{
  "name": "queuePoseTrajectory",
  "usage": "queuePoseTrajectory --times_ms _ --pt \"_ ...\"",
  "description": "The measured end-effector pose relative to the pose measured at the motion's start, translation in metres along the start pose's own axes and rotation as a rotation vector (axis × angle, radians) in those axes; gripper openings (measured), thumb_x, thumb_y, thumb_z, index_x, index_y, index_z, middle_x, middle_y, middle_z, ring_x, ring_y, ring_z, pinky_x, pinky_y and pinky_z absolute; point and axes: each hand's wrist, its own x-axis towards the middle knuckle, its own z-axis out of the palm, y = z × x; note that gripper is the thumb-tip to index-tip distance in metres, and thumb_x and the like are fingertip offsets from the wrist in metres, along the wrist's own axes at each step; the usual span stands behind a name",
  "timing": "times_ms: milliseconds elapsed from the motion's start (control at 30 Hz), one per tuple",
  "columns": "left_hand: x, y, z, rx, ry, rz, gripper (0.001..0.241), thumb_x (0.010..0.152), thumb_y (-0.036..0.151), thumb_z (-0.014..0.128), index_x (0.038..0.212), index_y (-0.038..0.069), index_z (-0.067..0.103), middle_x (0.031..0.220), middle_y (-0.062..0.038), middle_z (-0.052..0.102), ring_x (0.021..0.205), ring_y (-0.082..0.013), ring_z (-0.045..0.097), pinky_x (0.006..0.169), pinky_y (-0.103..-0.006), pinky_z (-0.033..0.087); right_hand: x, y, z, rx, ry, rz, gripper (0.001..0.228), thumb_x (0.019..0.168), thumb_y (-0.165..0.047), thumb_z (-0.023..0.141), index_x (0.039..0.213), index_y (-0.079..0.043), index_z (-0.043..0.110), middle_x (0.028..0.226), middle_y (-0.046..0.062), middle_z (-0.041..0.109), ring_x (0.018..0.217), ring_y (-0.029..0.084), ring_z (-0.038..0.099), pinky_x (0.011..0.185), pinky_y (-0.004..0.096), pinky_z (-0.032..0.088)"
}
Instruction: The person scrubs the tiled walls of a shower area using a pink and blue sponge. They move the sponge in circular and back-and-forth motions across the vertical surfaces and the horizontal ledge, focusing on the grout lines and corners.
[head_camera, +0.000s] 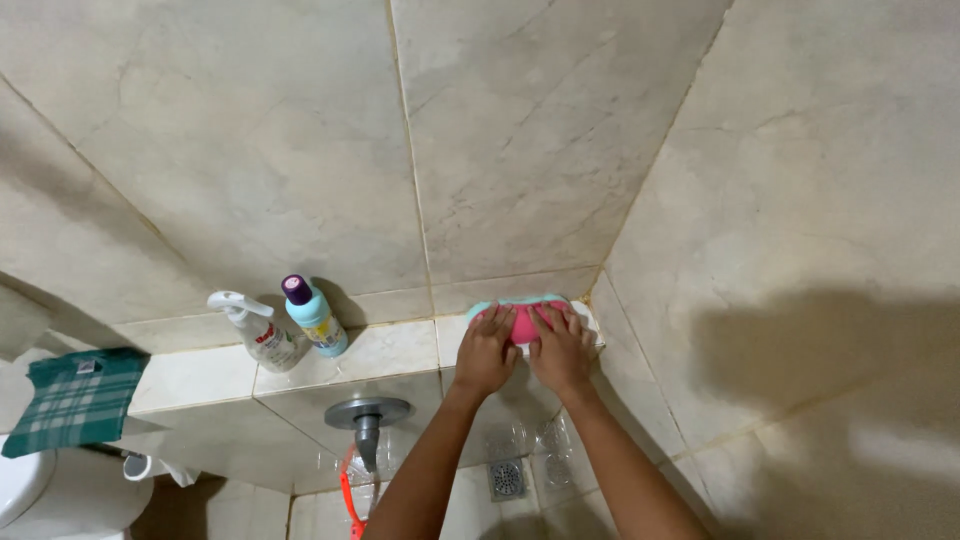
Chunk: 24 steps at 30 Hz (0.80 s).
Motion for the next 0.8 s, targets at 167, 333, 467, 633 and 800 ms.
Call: queuePoseTrajectory --times_ms 167,333,467,633,800 --pt "-0.001 -0.005 0.002 0.0 0.001 0.03 0.066 0.081 0.017 0.07 0.143 0.0 0.054 0.149 -0.017 0.055 0.145 -0.0368 0.042 0.12 -0.0487 0.031 0.005 0.001 0.003 0.01 0.032 0.004 0.058 0.082 -0.024 0.068 0.139 -0.026 0.062 0.145 0.001 0.054 0.134 0.032 0.043 0.102 0.057 0.035" --pt "-0.001 -0.01 -0.002 0.018 -0.03 0.075 0.064 0.085 0.018 0.069 0.144 -0.001 0.052 0.149 -0.017 0.054 0.146 -0.0359 0.042 0.119 -0.0487 0.031 0.004 -0.009 -0.003 0.018 0.035 0.06 0.056 0.083 -0.022 0.068 0.138 -0.027 0.063 0.144 -0.003 0.056 0.133 0.031 0.044 0.102 0.055 0.036" --pt "0.003 -0.023 -0.001 0.013 -0.055 0.126 0.061 0.086 0.016 0.068 0.143 0.0 0.054 0.147 -0.017 0.056 0.144 -0.0353 0.044 0.118 -0.0482 0.033 0.006 -0.022 -0.007 0.018 0.047 0.114 0.056 0.082 -0.017 0.067 0.136 -0.027 0.064 0.142 -0.004 0.056 0.132 0.029 0.044 0.103 0.053 0.036" --pt "0.0 -0.043 0.012 -0.022 -0.062 0.195 0.051 0.092 0.013 0.067 0.14 0.0 0.056 0.144 -0.017 0.059 0.144 -0.0349 0.046 0.119 -0.0472 0.036 -0.003 -0.035 0.002 -0.033 0.07 0.188 0.054 0.082 -0.013 0.066 0.134 -0.026 0.066 0.139 -0.003 0.058 0.132 0.029 0.044 0.103 0.053 0.037" --pt "-0.001 -0.04 -0.017 -0.005 -0.124 0.282 0.063 0.075 0.002 0.065 0.137 -0.003 0.057 0.139 -0.019 0.061 0.139 -0.0359 0.049 0.115 -0.0465 0.036 -0.021 -0.049 0.006 -0.073 0.202 0.16 0.053 0.081 -0.01 0.064 0.133 -0.023 0.067 0.135 0.0 0.061 0.13 0.031 0.049 0.102 0.055 0.041"
